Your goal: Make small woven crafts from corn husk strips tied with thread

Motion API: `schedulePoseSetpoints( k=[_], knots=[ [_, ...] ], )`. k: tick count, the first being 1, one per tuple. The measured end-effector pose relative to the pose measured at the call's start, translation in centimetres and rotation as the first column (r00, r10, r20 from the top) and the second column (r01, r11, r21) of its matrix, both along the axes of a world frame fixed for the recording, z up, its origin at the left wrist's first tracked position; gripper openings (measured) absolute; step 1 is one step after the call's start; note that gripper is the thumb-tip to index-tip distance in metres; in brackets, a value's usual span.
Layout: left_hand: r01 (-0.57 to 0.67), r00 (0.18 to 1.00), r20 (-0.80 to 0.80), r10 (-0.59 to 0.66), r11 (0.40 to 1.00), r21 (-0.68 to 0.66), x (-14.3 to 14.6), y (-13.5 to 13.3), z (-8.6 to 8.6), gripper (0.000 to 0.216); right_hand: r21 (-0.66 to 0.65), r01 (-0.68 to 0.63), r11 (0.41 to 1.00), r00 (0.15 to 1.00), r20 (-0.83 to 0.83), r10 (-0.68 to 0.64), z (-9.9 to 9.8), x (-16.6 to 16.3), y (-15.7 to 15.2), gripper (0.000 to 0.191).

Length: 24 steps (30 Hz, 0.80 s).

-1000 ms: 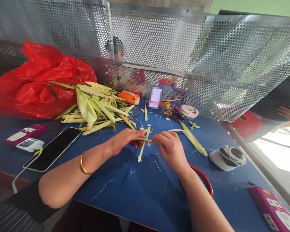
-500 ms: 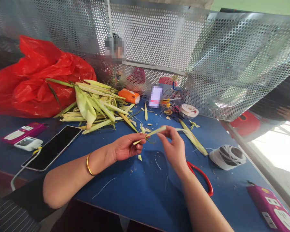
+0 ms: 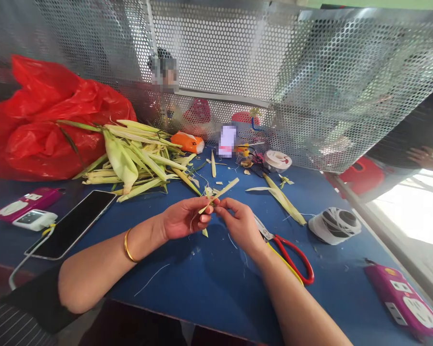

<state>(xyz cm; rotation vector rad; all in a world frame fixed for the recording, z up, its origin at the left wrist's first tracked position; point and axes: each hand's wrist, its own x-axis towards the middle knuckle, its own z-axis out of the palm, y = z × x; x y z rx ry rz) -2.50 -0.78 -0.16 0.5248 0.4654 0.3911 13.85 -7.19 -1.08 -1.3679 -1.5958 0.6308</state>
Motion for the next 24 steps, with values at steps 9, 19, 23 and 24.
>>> schedulePoseSetpoints(
  k=[9, 19, 23, 24],
  knots=[
    [-0.160, 0.986, -0.061, 0.155, 0.984, -0.081, 0.4, -0.1, 0.1, 0.013, 0.401, -0.056, 0.915, 0.817, 0.545, -0.188, -0.1, 0.6, -0.2, 0.020],
    [-0.053, 0.992, 0.103, 0.078, 0.973, -0.223, 0.7, -0.8, 0.0, 0.015, 0.584, -0.042, 0.811, 0.727, 0.574, -0.376, -0.1, -0.4, -0.8, 0.014],
    [-0.021, 0.990, 0.133, 0.055, 0.970, -0.243, 0.6, -0.8, -0.1, 0.015, 0.587, -0.072, 0.806, 0.693, 0.611, -0.383, 0.4, -0.3, -1.0, 0.016],
    [-0.022, 0.990, 0.132, 0.055, 0.969, -0.244, 0.6, -0.8, -0.1, 0.015, 0.582, -0.079, 0.809, 0.682, 0.624, -0.382, 0.5, -0.3, -1.0, 0.017]
  ],
)
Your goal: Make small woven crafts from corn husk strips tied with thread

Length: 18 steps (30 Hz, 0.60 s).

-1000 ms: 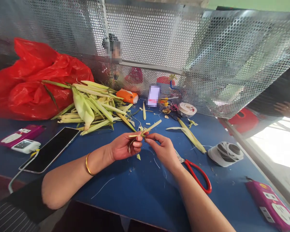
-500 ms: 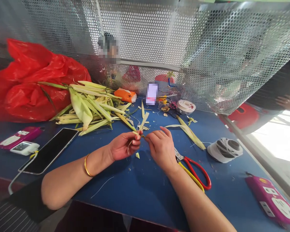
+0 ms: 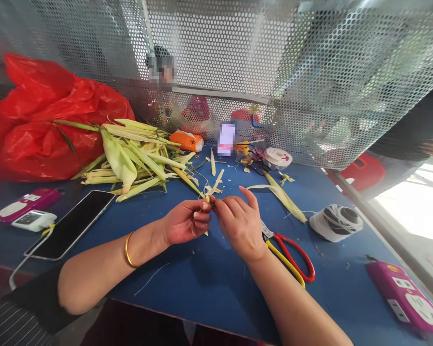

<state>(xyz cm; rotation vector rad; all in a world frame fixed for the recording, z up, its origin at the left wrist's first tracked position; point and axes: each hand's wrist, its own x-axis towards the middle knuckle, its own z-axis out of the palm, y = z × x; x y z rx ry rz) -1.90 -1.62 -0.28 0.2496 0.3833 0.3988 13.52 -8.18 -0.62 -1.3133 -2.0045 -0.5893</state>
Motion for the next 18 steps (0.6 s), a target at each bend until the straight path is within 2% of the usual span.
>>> schedulePoseSetpoints(
  k=[7, 14, 18],
  knots=[
    [0.018, 1.000, -0.006, -0.018, 1.000, -0.025, 0.03, -0.20, -0.19, 0.013, 0.008, -0.089, 0.996, 0.995, 0.041, 0.088, -0.07, 0.02, 0.02, 0.026],
    [-0.021, 0.999, 0.030, 0.021, 1.000, 0.014, -0.23, -0.13, 0.06, 0.018, -0.022, -0.114, 0.993, 0.968, -0.226, 0.106, -0.19, 0.38, 0.40, 0.011],
    [-0.026, 0.998, 0.052, 0.024, 0.999, 0.042, -0.29, -0.10, 0.07, 0.017, -0.068, -0.091, 0.994, 0.974, -0.213, 0.074, -0.20, 0.32, 0.30, 0.009]
  ],
)
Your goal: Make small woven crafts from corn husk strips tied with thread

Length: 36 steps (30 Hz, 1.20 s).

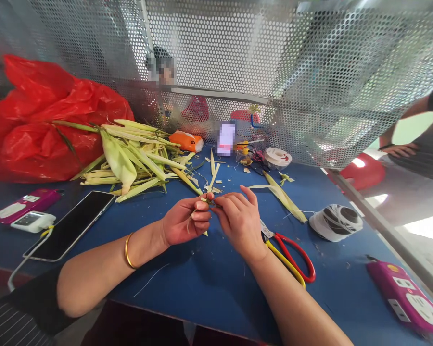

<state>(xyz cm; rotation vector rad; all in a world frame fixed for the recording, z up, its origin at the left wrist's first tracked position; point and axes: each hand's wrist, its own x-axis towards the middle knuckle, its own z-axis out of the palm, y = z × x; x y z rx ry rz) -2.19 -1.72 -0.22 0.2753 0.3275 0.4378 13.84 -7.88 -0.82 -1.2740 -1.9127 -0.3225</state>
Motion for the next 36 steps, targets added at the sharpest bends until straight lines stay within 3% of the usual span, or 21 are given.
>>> schedulePoseSetpoints(
  k=[4, 7, 11, 16, 18, 21, 23, 24, 26, 28, 29, 32, 36],
  knots=[
    [-0.002, 0.993, -0.115, 0.021, 0.988, 0.156, 0.3, 0.0, -0.2, 0.015, -0.074, -0.020, 0.997, 1.000, -0.010, 0.019, -0.2, 0.4, 0.3, 0.019],
    [-0.047, 0.953, -0.260, 0.154, 0.926, 0.376, 0.6, 0.0, -0.4, 0.012, -0.216, -0.084, 0.973, 0.970, -0.243, 0.030, -0.1, 1.0, 0.7, 0.018],
    [0.038, 0.895, -0.373, 0.246, 0.789, 0.613, 0.9, -0.2, -0.8, 0.021, -0.369, -0.239, 0.898, 0.716, -0.692, -0.094, 0.2, 1.4, 1.2, 0.023],
    [0.208, 0.817, -0.504, 0.280, 0.672, 0.711, 1.0, -0.9, -0.7, 0.017, -0.373, -0.320, 0.871, 0.459, -0.865, -0.202, 0.1, 1.2, 1.3, 0.025],
    [0.221, 0.789, -0.532, 0.307, 0.666, 0.712, 1.0, -1.1, -0.7, 0.013, -0.349, -0.304, 0.887, 0.388, -0.895, -0.219, 0.1, 1.2, 1.3, 0.025],
    [0.186, 0.763, -0.556, 0.331, 0.710, 0.679, 1.1, -1.2, -0.6, 0.012, -0.335, -0.233, 0.913, 0.332, -0.910, -0.249, -0.1, 1.1, 1.2, 0.024],
    [0.140, 0.761, -0.549, 0.346, 0.739, 0.659, 1.2, -1.2, -0.7, 0.013, -0.313, -0.180, 0.933, 0.383, -0.896, -0.227, -0.3, 0.7, 1.0, 0.023],
    [0.107, 0.768, -0.532, 0.356, 0.747, 0.656, 1.2, -1.2, -0.8, 0.014, -0.300, -0.144, 0.943, 0.449, -0.869, -0.208, -0.5, 0.4, 0.8, 0.020],
    [0.035, 0.804, -0.471, 0.362, 0.763, 0.646, 1.3, -1.1, -0.8, 0.018, -0.255, -0.032, 0.966, 0.656, -0.735, -0.173, -0.8, -0.1, 0.3, 0.014],
    [-0.022, 0.861, -0.388, 0.329, 0.786, 0.617, 1.3, -1.0, -0.8, 0.022, -0.126, 0.082, 0.989, 0.879, -0.458, -0.131, -1.0, -0.4, -0.1, 0.009],
    [-0.040, 0.890, -0.346, 0.298, 0.806, 0.590, 1.3, -1.0, -0.8, 0.023, -0.043, 0.102, 0.994, 0.949, -0.296, -0.111, -1.1, -0.5, -0.3, 0.009],
    [-0.086, 0.934, -0.263, 0.242, 0.867, 0.491, 1.1, -0.7, -0.7, 0.032, 0.110, 0.080, 0.991, 0.996, 0.024, -0.083, -0.9, -0.5, -0.5, 0.011],
    [-0.100, 0.938, -0.270, 0.216, 0.917, 0.386, 0.9, -0.6, -0.8, 0.051, 0.130, 0.107, 0.986, 0.984, 0.131, -0.124, -0.5, -0.5, -0.3, 0.011]
  ],
)
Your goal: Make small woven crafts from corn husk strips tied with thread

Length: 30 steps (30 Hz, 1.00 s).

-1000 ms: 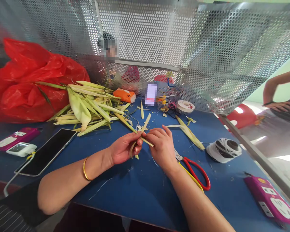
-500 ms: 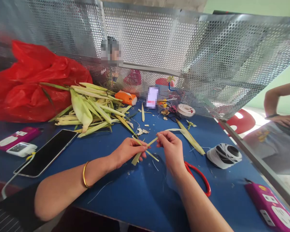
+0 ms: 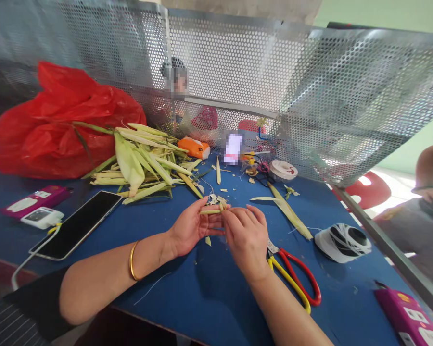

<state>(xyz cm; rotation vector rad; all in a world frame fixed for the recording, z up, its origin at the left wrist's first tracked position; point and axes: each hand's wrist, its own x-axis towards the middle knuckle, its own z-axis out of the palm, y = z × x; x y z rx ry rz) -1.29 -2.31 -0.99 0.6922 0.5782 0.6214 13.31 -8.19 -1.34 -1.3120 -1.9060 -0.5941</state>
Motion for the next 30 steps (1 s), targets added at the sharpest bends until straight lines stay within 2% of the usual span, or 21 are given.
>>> schedulePoseSetpoints(
  k=[5, 10, 15, 20, 24, 27, 30],
  knots=[
    [0.016, 1.000, -0.007, -0.016, 1.000, 0.009, 0.2, -0.1, -0.1, 0.026, 0.011, 0.025, 1.000, 0.991, 0.133, -0.026, 0.0, -0.1, 0.0, 0.015],
    [-0.038, 0.998, -0.046, 0.036, 0.999, -0.035, 0.3, -0.2, -0.4, 0.023, -0.030, -0.025, 0.999, 0.962, 0.271, 0.032, 0.0, -0.1, -0.1, 0.018],
    [-0.138, 0.988, -0.075, 0.135, 0.990, -0.042, 0.2, -0.3, -0.2, 0.023, -0.067, -0.090, 0.994, 0.961, 0.255, 0.104, 0.0, -0.4, -0.3, 0.014],
    [-0.129, 0.989, -0.085, 0.119, 0.983, -0.127, 0.4, -0.6, 0.1, 0.020, -0.046, -0.148, 0.988, 0.931, 0.331, 0.154, -0.3, -0.9, -0.1, 0.022],
    [-0.138, 0.988, -0.093, 0.123, 0.976, -0.172, 0.7, -0.8, 0.0, 0.013, -0.098, -0.102, 0.990, 0.912, 0.388, 0.132, -0.6, -1.3, 0.0, 0.023],
    [-0.135, 0.985, -0.124, 0.117, 0.980, -0.146, 0.8, -0.8, -0.2, 0.007, -0.125, -0.095, 0.988, 0.924, 0.358, 0.134, -0.6, -1.5, 0.0, 0.020],
    [-0.129, 0.979, -0.166, 0.115, 0.989, -0.072, 0.6, -0.6, -0.4, 0.005, -0.131, -0.119, 0.984, 0.974, 0.179, 0.142, -0.6, -1.3, 0.0, 0.017]
  ],
)
